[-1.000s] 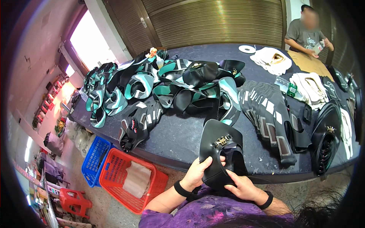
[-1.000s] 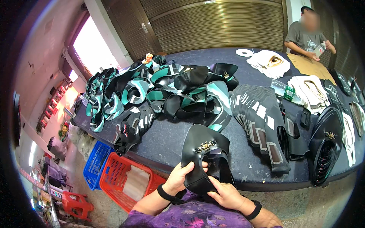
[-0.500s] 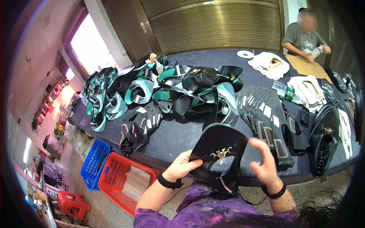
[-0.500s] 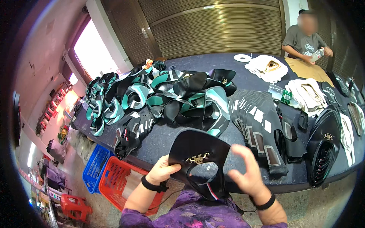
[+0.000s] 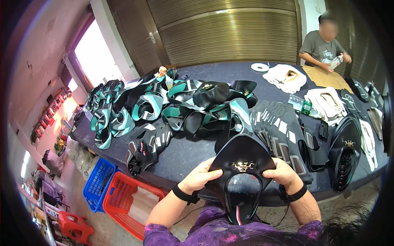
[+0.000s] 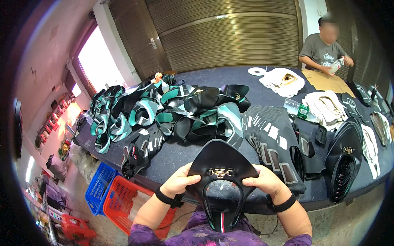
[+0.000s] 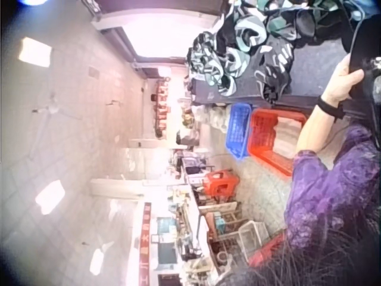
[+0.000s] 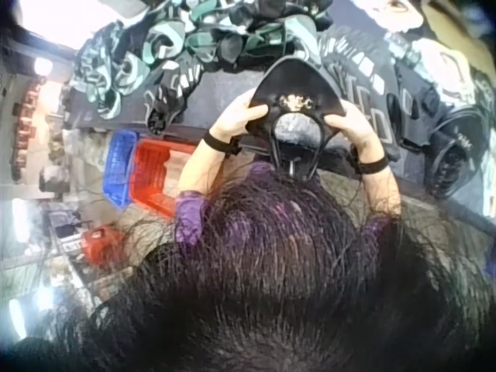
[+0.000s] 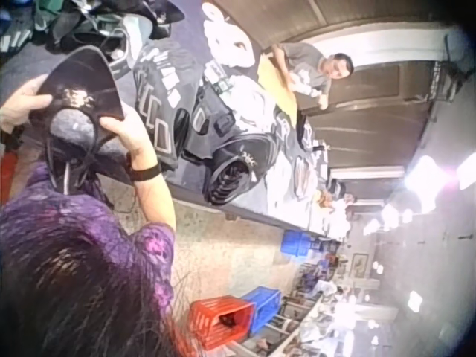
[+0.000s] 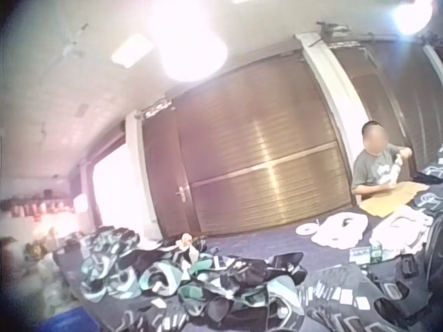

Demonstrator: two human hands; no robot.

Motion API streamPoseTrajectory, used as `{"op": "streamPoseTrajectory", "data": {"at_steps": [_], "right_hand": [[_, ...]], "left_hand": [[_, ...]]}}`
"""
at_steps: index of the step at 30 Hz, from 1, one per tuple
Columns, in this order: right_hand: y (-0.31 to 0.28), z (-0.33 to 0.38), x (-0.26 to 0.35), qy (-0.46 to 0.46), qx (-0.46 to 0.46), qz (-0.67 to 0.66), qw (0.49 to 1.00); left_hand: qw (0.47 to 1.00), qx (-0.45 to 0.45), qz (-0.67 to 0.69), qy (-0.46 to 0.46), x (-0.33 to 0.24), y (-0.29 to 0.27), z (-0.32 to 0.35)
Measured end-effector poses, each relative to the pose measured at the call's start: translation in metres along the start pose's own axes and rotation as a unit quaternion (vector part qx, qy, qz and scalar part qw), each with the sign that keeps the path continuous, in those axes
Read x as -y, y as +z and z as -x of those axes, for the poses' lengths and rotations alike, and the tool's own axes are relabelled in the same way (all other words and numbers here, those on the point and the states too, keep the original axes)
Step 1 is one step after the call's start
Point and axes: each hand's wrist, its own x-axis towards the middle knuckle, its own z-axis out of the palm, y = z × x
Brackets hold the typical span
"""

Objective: The recorder is inspecting and organizing various black and green shoe upper components on a large assembly table.

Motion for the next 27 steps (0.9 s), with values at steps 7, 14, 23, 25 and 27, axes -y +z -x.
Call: {"op": "streamPoseTrajectory", "data": {"at_steps": [7, 14, 23, 25, 27], "right_hand": [[0.001, 0.004, -0.008, 0.002, -0.039, -0.060, 0.997], [0.004, 0.015, -0.015, 0.003, -0.087, -0.161, 0.983], [-0.010, 0.022, -0.015, 0.009, -0.039, -0.146, 0.988], [-0.011, 0.020, 0.001, 0.025, 0.001, -0.111, 0.994], [-0.011, 0.020, 0.021, 0.097, 0.134, -0.037, 0.986]], "left_hand": [[1.000, -0.028, 0.009, -0.007, -0.001, 0.006, -0.003], [0.999, -0.023, 0.034, 0.006, 0.001, 0.009, -0.004], [1.000, -0.007, -0.012, 0.011, 0.000, 0.015, -0.006], [1.000, 0.019, -0.017, 0.017, -0.004, 0.017, -0.007], [0.999, 0.035, -0.019, 0.001, -0.010, 0.020, -0.010]]}}
